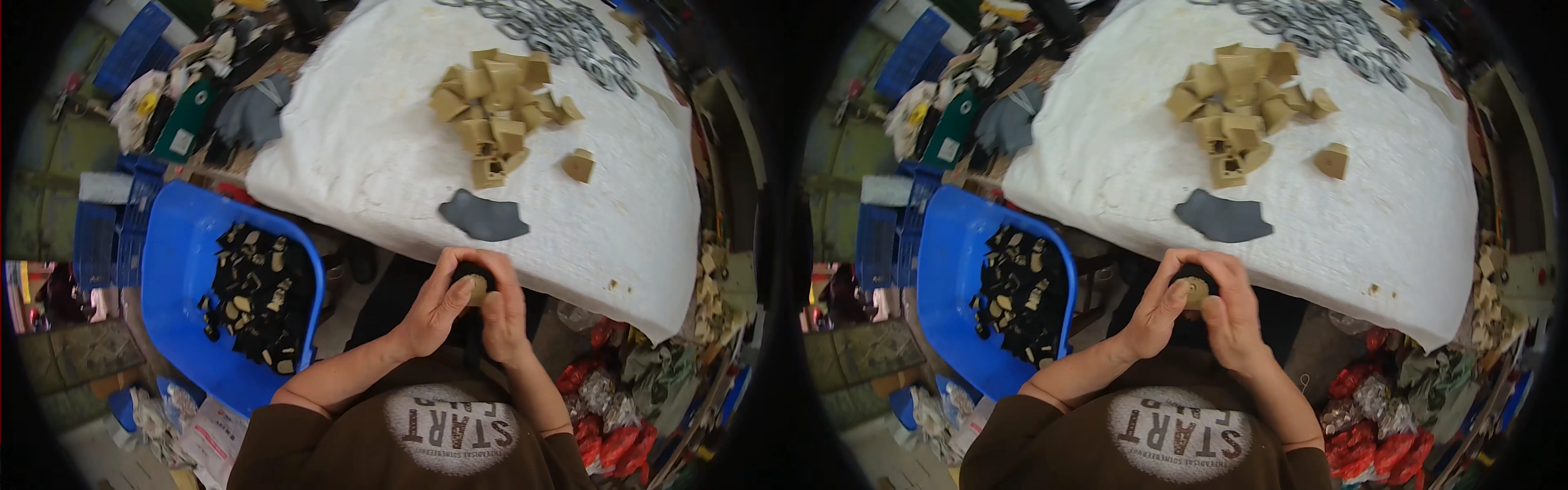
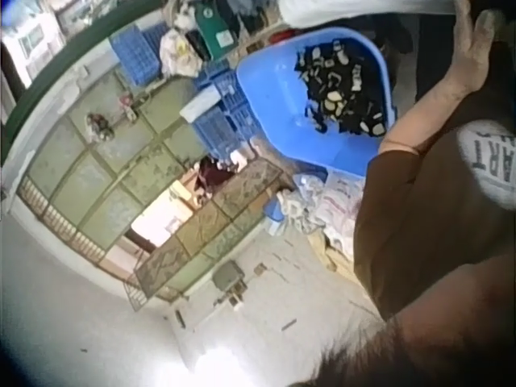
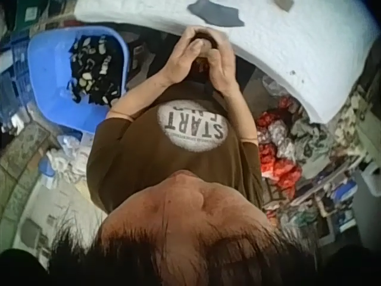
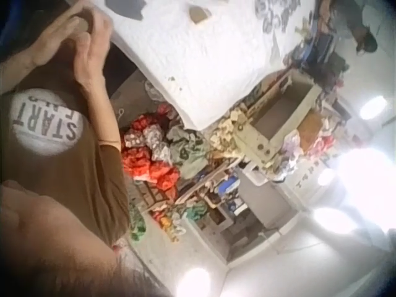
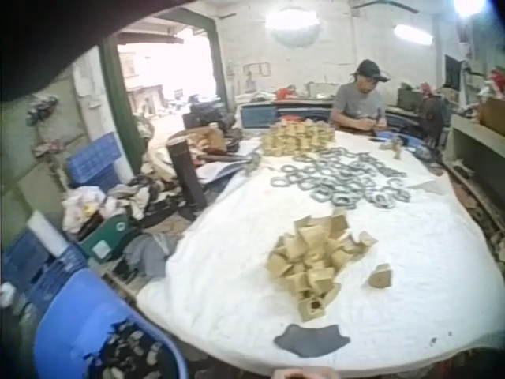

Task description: The recorder is seen assembling shoe components, specifically attaching a small plastic or rubber part to a larger leather or fabric shoe upper piece.

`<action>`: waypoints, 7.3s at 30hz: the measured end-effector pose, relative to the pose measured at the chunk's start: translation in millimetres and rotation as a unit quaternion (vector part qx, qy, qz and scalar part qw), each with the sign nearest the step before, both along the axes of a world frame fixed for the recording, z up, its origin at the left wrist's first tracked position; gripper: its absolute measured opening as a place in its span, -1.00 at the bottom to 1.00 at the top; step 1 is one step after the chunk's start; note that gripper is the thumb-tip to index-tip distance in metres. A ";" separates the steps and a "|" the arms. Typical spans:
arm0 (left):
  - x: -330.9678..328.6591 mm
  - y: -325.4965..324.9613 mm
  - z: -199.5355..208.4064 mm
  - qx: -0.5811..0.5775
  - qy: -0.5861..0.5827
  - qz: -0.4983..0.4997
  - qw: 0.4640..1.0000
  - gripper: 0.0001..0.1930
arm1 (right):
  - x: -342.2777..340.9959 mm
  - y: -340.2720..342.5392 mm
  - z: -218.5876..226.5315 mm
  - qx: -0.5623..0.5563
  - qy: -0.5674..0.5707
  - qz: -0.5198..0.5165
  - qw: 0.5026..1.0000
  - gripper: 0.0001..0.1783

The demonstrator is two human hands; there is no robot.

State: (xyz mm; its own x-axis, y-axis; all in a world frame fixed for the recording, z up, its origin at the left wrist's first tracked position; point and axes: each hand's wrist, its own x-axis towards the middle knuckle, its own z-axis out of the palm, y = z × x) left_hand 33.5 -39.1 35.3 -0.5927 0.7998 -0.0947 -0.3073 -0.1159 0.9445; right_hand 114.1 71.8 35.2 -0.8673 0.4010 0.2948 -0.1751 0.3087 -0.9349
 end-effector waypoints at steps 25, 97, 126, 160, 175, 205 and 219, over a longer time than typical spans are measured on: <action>-29.3 -13.5 -5.1 -0.079 0.355 0.110 0.925 -0.86 | -34.5 71.1 -14.1 0.263 -0.089 -0.161 0.947 -0.90; 1.4 21.8 38.1 -0.115 0.213 -0.013 0.970 -0.64 | 21.6 41.4 54.2 0.349 -0.113 -0.118 0.923 -0.53; -15.5 34.9 12.0 -0.072 -0.232 -0.245 0.939 -0.71 | 25.7 51.0 34.1 0.228 -0.048 0.024 0.972 -0.48; 5.3 14.5 3.4 0.114 0.262 -0.010 0.958 -0.74 | 33.3 63.9 42.3 0.227 0.006 -0.015 0.974 -0.53; 8.9 26.7 9.6 -0.050 0.059 -0.096 0.992 -0.60 | 32.4 54.9 36.5 0.292 -0.021 0.031 0.956 -0.42; 17.3 29.0 7.0 -0.023 0.165 0.025 0.986 -0.66 | 35.2 -6.5 12.3 0.363 -0.051 -0.114 0.924 -0.51; 8.0 28.3 19.5 -0.039 0.059 -0.149 0.986 -0.37 | 41.9 68.1 20.7 -0.239 -0.149 0.110 0.953 -0.33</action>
